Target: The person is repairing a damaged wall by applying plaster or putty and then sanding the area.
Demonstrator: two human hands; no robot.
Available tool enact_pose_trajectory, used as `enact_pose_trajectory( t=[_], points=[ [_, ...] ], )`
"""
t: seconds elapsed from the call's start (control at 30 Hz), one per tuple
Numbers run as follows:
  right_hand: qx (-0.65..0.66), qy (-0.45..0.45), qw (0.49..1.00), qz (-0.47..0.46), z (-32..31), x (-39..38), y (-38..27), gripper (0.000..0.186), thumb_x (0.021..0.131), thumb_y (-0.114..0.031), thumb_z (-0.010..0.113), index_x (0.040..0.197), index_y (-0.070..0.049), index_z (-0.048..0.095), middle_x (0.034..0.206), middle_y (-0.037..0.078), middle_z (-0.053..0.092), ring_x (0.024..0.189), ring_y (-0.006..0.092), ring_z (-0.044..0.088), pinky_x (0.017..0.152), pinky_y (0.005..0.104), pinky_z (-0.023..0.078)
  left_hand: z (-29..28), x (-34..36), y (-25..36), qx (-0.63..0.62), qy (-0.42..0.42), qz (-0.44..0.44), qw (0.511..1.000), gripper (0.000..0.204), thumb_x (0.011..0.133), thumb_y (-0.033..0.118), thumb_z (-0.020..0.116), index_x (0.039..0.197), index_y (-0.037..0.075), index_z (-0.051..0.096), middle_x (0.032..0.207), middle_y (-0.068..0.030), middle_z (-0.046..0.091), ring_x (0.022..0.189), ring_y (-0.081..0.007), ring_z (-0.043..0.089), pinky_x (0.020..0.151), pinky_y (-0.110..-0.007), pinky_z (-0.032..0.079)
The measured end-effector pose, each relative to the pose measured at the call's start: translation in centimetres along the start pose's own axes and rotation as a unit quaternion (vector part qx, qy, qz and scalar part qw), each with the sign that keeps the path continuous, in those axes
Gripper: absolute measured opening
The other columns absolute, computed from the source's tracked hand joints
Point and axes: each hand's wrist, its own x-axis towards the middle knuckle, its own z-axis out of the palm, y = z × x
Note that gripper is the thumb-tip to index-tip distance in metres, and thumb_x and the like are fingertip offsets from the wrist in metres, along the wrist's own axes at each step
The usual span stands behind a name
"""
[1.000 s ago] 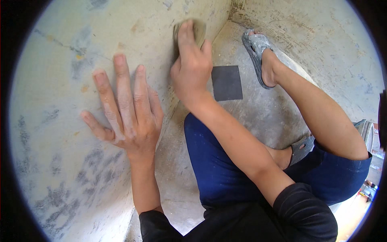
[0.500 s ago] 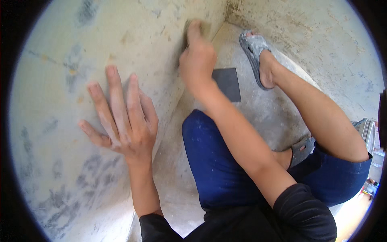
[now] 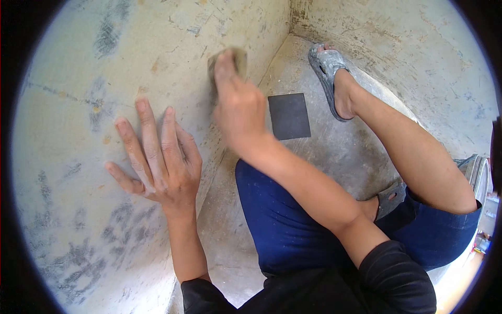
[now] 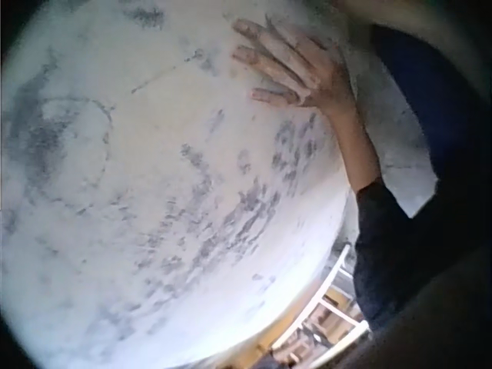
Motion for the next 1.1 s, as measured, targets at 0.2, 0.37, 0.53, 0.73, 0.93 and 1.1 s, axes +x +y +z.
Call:
enact_pose_trajectory(
  t=[0.2, 0.37, 0.53, 0.73, 0.93, 1.1],
  points=[
    [-0.013, -0.064, 0.992, 0.107, -0.6, 0.8, -1.1, 0.059, 0.073, 0.011, 0.058, 0.132, 0.013, 0.056, 0.123, 0.036, 0.062, 0.07, 0.0389, 0.07, 0.065, 0.0416, 0.058, 0.3, 0.1, -0.2, 0.02, 0.009, 0.014, 1.0, 0.027, 0.088, 0.019, 0.07, 0.113, 0.027, 0.071, 0.139, -0.0004, 0.065, 0.143, -0.0251, 0.047, 0.126, -0.051, 0.002],
    [-0.024, 0.001, 0.998, 0.063, 0.5, 4.3, 3.2, 0.055, 0.078, 0.009, 0.055, 0.132, 0.015, 0.055, 0.13, 0.037, 0.059, 0.069, 0.0396, 0.07, 0.063, 0.0412, 0.059, -0.3, 0.5, 0.1, 0.014, 0.003, 0.008, 1.0, 0.027, 0.088, 0.019, 0.07, 0.114, 0.027, 0.07, 0.139, 0.0005, 0.065, 0.142, -0.0252, 0.049, 0.126, -0.051, 0.003],
    [-0.024, -0.065, 0.998, -0.003, -1.3, 1.2, -0.4, 0.054, 0.074, 0.012, 0.055, 0.128, 0.019, 0.055, 0.128, 0.035, 0.06, 0.079, 0.0437, 0.07, 0.071, 0.0439, 0.059, 0.3, 0.0, 0.2, 0.007, 0.011, 0.006, 1.0, 0.026, 0.088, 0.019, 0.071, 0.113, 0.027, 0.07, 0.139, 0.0014, 0.065, 0.141, -0.0247, 0.049, 0.126, -0.051, 0.003],
    [-0.003, -0.046, 0.997, 0.061, -0.9, 1.1, -2.0, 0.055, 0.075, 0.008, 0.057, 0.13, 0.017, 0.055, 0.129, 0.035, 0.06, 0.069, 0.0381, 0.07, 0.066, 0.0423, 0.059, -0.4, -0.3, -0.6, 0.015, 0.007, 0.008, 1.0, 0.027, 0.088, 0.019, 0.071, 0.114, 0.028, 0.07, 0.138, 0.0019, 0.065, 0.141, -0.0242, 0.049, 0.126, -0.051, 0.003],
    [-0.043, -0.008, 0.999, -0.018, -0.5, 2.7, 0.5, 0.057, 0.078, 0.004, 0.056, 0.134, 0.014, 0.054, 0.134, 0.033, 0.059, 0.066, 0.0328, 0.068, 0.061, 0.038, 0.059, -0.1, 0.4, -0.1, 0.004, 0.01, 0.003, 1.0, 0.025, 0.088, 0.018, 0.07, 0.112, 0.027, 0.071, 0.138, 0.002, 0.065, 0.142, -0.0236, 0.048, 0.126, -0.051, 0.003],
    [0.002, -0.01, 0.998, -0.064, -0.4, 0.8, 0.2, 0.057, 0.077, 0.006, 0.053, 0.134, 0.013, 0.053, 0.135, 0.033, 0.058, 0.067, 0.0365, 0.068, 0.063, 0.041, 0.058, -0.1, 0.3, 0.0, -0.007, 0.006, 0.006, 1.0, 0.02, 0.089, 0.02, 0.072, 0.108, 0.026, 0.073, 0.14, 0.0006, 0.064, 0.142, -0.0222, 0.048, 0.127, -0.045, 0.006]
  ],
)
